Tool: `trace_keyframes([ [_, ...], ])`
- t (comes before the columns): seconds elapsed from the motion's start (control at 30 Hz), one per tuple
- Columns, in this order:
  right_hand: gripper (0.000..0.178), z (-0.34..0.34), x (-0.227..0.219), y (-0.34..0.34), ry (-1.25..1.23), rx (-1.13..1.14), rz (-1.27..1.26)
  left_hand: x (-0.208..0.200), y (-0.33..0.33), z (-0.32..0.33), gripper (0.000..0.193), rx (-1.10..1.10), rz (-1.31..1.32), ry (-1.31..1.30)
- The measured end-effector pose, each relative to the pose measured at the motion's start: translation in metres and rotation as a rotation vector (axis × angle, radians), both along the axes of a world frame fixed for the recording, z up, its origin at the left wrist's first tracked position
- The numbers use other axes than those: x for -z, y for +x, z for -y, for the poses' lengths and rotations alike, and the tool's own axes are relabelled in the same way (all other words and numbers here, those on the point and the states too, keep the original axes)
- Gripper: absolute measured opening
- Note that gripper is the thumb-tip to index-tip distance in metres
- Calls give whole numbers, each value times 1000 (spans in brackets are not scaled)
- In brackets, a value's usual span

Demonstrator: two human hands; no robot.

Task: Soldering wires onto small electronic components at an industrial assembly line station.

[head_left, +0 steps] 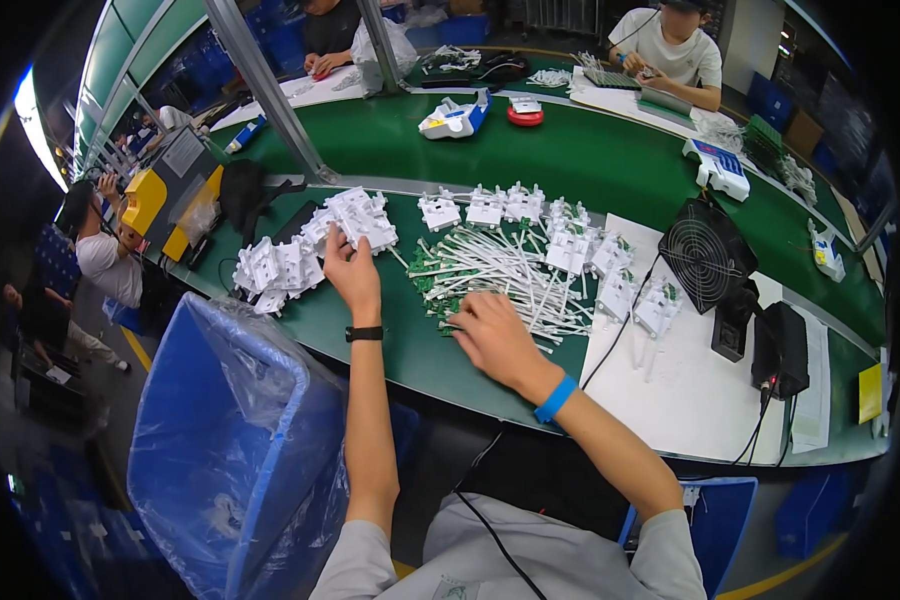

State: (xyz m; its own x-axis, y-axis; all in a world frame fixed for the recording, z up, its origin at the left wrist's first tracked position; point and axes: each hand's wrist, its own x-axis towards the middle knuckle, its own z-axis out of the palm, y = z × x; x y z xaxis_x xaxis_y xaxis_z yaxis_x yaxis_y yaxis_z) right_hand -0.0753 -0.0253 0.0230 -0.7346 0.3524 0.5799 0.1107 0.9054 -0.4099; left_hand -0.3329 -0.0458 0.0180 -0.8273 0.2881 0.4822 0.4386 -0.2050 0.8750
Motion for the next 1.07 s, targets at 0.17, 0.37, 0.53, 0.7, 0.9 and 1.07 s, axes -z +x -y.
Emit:
trace_keyframes([
  [0.17, 15, 7, 12, -17, 160, 108, 101, -18, 35, 1, 53, 208, -18, -60],
  [0.37, 15, 6, 5, -13, -6, 90, 23, -35, 60, 2, 42, 366, 41, -5],
  [0.53, 15, -2, -14, -5, -270, 78, -149, -41, 68, 4, 38, 439, 282, 43],
  [0.7, 15, -19, -24, -1, -613, 121, -351, -50, 76, 0, 34, 502, 384, 75],
  [0.9, 19, -44, -64, 24, -863, 213, -616, -71, 102, 18, 38, 685, 373, -191],
  [1.07, 23, -53, -89, 39, -736, 287, -561, -69, 113, 15, 39, 799, 388, -194],
])
